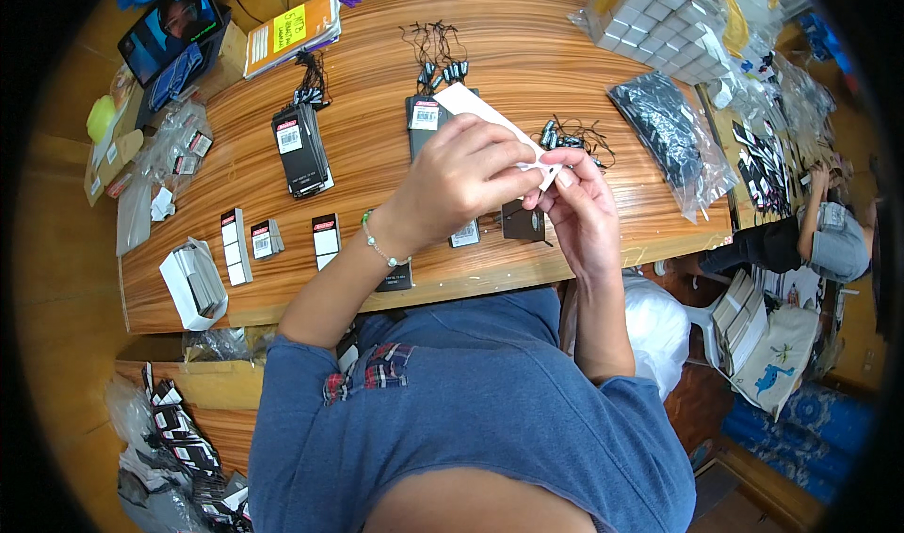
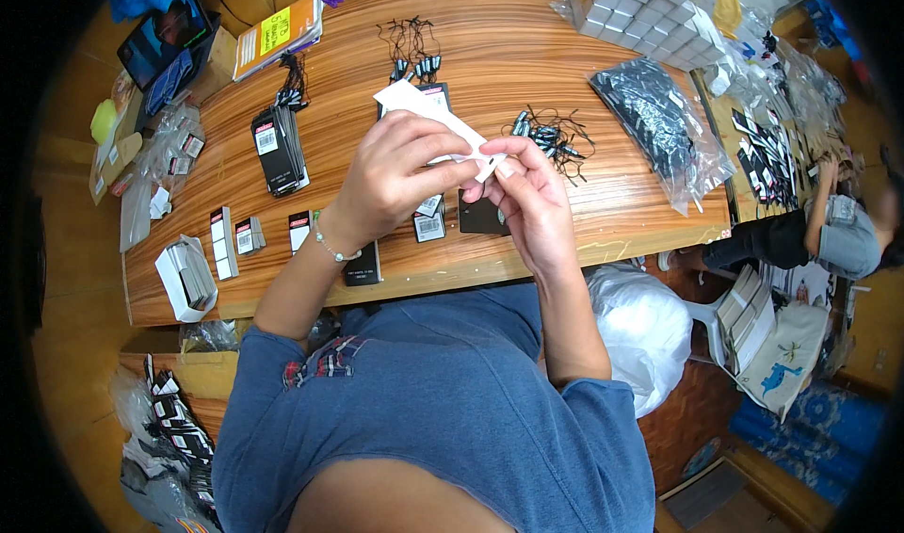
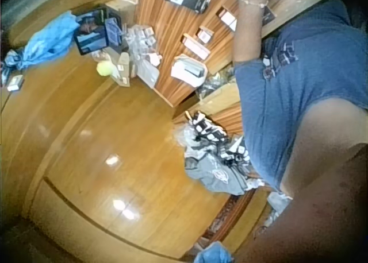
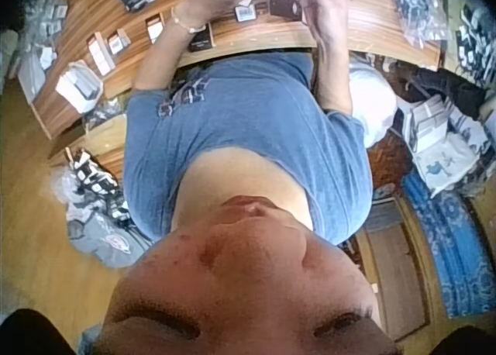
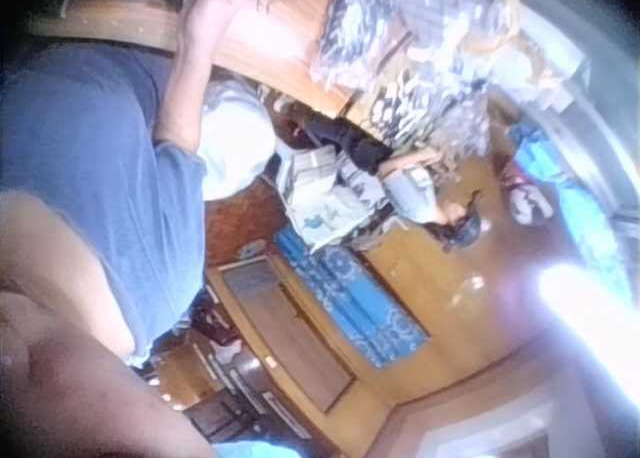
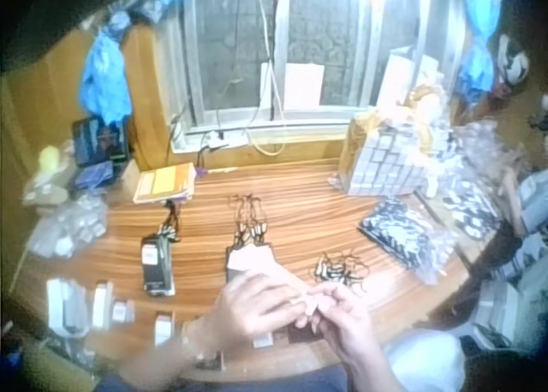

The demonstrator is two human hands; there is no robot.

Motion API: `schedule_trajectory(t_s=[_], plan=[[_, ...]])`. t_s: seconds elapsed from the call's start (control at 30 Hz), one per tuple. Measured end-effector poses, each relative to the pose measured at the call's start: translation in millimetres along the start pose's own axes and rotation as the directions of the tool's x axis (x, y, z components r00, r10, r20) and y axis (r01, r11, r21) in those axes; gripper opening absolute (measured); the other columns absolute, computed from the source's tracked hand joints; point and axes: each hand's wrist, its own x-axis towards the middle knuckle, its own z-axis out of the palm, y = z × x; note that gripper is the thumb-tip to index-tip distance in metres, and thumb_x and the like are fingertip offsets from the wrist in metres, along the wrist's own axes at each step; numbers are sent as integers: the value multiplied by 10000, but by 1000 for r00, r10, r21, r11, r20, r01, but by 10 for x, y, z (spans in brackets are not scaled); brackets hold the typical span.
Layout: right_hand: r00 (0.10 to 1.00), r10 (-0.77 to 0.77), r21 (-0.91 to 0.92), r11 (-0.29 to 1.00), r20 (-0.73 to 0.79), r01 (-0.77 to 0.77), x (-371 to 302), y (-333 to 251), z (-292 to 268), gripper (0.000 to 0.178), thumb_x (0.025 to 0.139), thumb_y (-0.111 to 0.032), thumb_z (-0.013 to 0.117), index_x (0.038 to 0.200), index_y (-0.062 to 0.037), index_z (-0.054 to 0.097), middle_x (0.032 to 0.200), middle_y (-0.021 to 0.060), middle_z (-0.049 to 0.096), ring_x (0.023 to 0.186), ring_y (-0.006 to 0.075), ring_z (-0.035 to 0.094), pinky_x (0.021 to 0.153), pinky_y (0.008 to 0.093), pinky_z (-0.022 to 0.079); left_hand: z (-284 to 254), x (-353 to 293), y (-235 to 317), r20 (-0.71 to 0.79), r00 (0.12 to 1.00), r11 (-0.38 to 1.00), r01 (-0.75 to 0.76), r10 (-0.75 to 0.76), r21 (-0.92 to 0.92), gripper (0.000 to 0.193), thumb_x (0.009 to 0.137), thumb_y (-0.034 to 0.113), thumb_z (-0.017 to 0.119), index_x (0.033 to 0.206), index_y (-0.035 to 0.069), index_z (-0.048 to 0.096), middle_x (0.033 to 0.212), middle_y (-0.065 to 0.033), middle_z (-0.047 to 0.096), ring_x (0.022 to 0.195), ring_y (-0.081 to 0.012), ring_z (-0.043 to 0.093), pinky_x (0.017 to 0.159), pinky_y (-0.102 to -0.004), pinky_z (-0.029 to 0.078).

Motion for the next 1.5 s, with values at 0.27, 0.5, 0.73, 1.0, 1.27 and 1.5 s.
schedule_trajectory(t_s=[0.27,0.5,0.73,1.0,1.27,1.5], plan=[[994,90,-160,984,56,-80,-60,2,-170,63,877,-79,528,921,-34,526,932,64,572,831,109,552,725,229,439,54,-94,5,-7,992,989,-129,130,72,112,693,171,626,803,173,648,852,60,610,853,-113,572,853,-333,420],[963,94,-182,982,253,-48,-68,-33,-261,37,836,-81,579,836,-46,569,1028,48,507,927,114,485,791,248,393,-47,-22,82,18,982,981,-190,190,-28,130,660,168,661,781,213,663,861,83,612,847,-105,568,867,-384,397],[929,-335,-463,806,157,369,-31,-144,-228,29,861,-70,542,872,-44,546,976,61,521,862,134,492,771,267,403,-40,-47,105,161,975,985,-134,151,-111,134,694,165,651,828,168,661,879,49,620,870,-118,576,878,-395,394],[915,-276,557,828,293,71,58,-268,-150,74,931,-202,466,944,-129,461,640,-37,462,577,88,397,651,271,311,232,-180,101,102,943,776,321,-318,-543,104,735,-23,600,806,53,605,891,-69,630,794,-203,611,698,-310,486],[933,-266,740,672,242,0,115,-266,-106,102,946,-203,428,972,-129,494,675,-46,467,610,77,406,707,286,303,206,-149,225,201,876,624,457,-437,-634,177,686,45,702,822,26,591,976,-108,599,878,-228,590,781,-313,465],[950,-264,717,693,164,68,55,-295,-87,99,934,-186,457,998,-124,503,687,-34,475,631,78,415,725,284,307,319,-96,303,70,856,718,471,-512,-513,183,691,117,728,832,44,637,1001,-88,571,927,-233,572,803,-324,460]])
